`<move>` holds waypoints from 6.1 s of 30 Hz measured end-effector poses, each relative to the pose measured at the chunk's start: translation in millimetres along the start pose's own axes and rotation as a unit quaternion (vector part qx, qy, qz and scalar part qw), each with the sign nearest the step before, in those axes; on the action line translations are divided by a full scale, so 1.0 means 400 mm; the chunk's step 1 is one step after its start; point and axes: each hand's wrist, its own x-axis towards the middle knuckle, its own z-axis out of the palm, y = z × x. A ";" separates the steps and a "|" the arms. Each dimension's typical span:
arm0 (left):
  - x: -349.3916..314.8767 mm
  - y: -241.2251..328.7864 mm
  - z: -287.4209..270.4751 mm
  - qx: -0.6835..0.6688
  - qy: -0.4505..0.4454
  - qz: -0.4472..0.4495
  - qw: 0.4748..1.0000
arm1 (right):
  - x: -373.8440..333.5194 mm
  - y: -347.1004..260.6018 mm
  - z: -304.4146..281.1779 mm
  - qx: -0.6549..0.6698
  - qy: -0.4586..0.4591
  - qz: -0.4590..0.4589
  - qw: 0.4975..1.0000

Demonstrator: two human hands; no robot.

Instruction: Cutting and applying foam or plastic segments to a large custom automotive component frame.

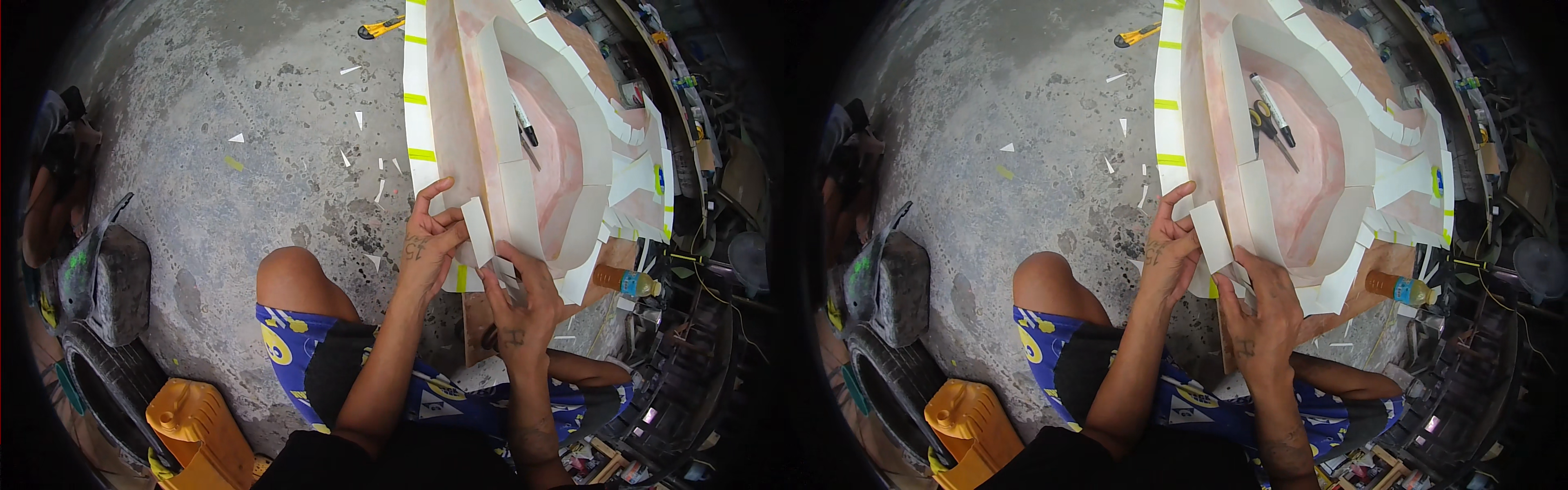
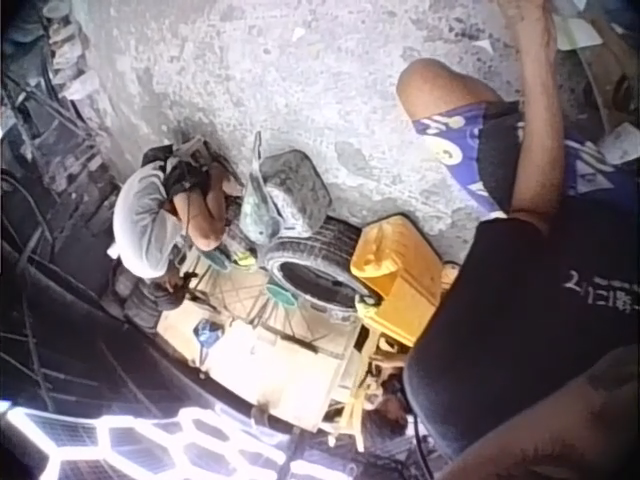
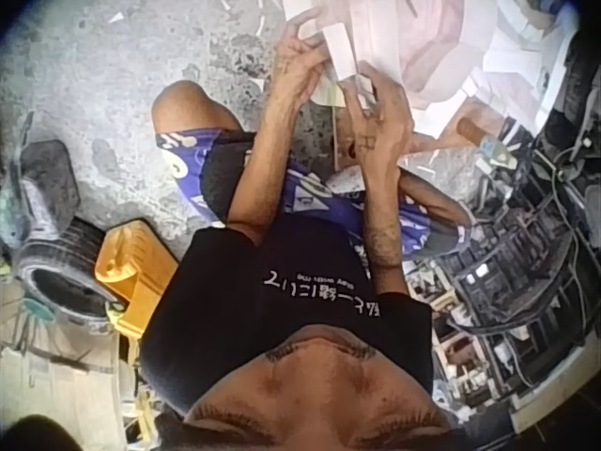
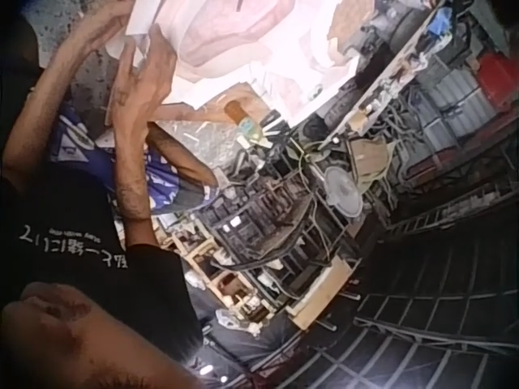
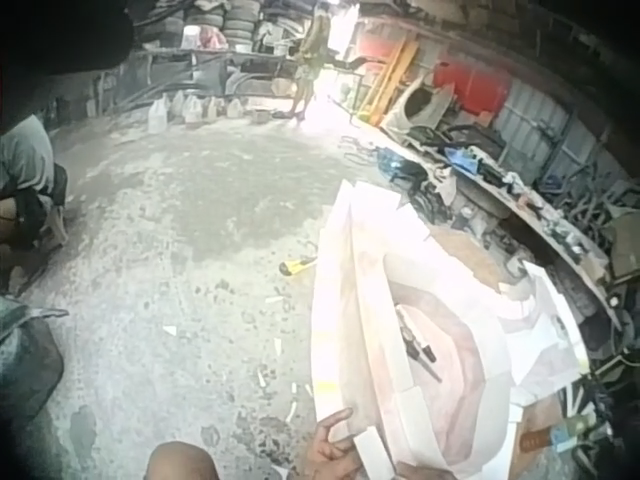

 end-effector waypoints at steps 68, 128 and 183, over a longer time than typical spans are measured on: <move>-0.007 -0.001 0.025 0.066 0.055 0.019 0.996 | -0.001 0.026 0.032 0.069 0.082 0.014 0.994; -0.026 0.009 0.043 0.087 0.071 0.019 0.993 | -0.004 0.035 0.036 0.060 0.087 0.023 0.994; -0.067 -0.117 0.055 0.145 0.090 0.174 0.970 | -0.003 0.020 0.019 0.098 0.046 0.063 0.992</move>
